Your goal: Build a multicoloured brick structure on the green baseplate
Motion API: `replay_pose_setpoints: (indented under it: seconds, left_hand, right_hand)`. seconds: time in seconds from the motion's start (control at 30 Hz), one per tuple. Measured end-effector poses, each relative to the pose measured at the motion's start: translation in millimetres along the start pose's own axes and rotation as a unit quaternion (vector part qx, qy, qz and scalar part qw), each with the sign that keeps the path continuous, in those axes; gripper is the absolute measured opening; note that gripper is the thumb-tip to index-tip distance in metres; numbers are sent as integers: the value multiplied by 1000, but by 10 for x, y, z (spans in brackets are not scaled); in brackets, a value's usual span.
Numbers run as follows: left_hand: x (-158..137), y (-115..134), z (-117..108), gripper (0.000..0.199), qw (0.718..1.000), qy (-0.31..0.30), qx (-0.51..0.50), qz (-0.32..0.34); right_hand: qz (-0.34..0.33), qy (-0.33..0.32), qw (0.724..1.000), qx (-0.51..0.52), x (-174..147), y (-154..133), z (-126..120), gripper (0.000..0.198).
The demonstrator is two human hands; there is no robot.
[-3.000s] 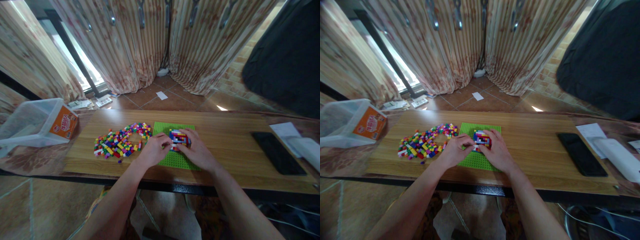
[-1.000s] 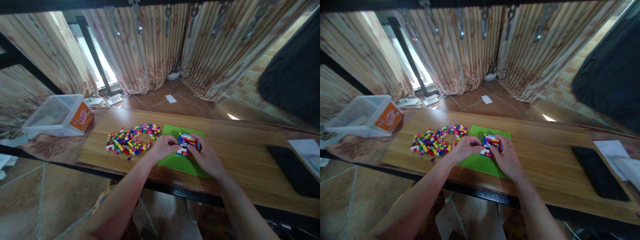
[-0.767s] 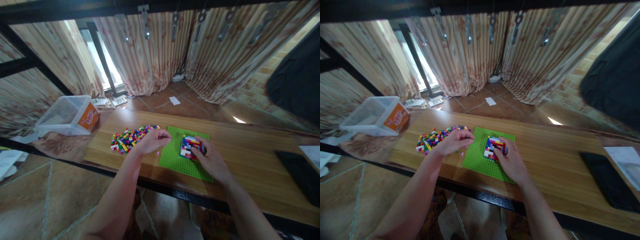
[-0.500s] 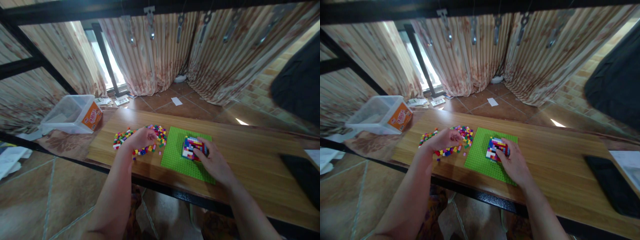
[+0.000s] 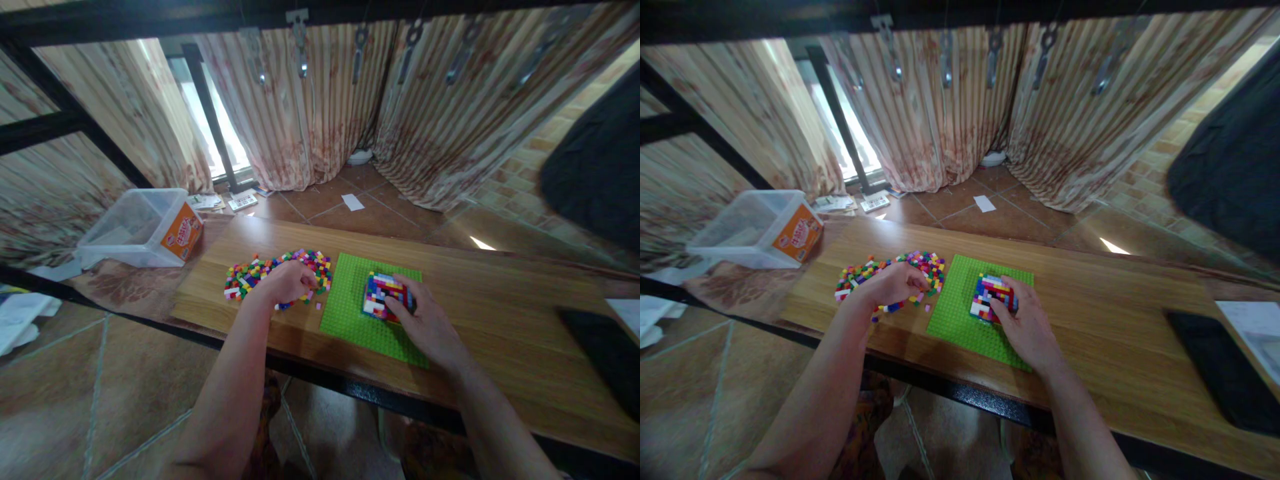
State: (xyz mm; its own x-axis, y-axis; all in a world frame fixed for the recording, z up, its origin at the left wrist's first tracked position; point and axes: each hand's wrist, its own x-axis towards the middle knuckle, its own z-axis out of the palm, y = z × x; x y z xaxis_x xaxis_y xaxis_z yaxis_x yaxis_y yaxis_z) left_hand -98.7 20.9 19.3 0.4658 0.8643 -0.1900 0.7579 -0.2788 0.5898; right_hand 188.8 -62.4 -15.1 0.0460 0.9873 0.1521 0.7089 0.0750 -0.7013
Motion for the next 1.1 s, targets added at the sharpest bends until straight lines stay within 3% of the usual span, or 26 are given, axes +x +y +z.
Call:
replay_pose_setpoints:
  seconds: [0.17, 0.5, 0.87, 0.97, 1.1]
  left_hand:
    - [-20, 96, -27, 27, 998, -14, 52, -31]
    - [-18, 187, -5, 23, 989, 69, 123, -51]
    - [14, 131, 28, 6, 993, 74, 85, -45]
    - [27, 106, 44, 8, 997, 72, 21, -2]
    - [31, 204, 103, 8, 983, 16, -162, 80]
  right_hand:
    - [0, -4, 1000, 1, -8, -10, -4, 54]
    - [6, -4, 1000, 1, 6, -28, -3, 58]
    - [4, -1, 1000, 4, 4, -29, 2, 57]
    - [9, -1, 1000, 5, 7, -46, -2, 57]
    - [9, 1, 1000, 5, 5, -71, -5, 57]
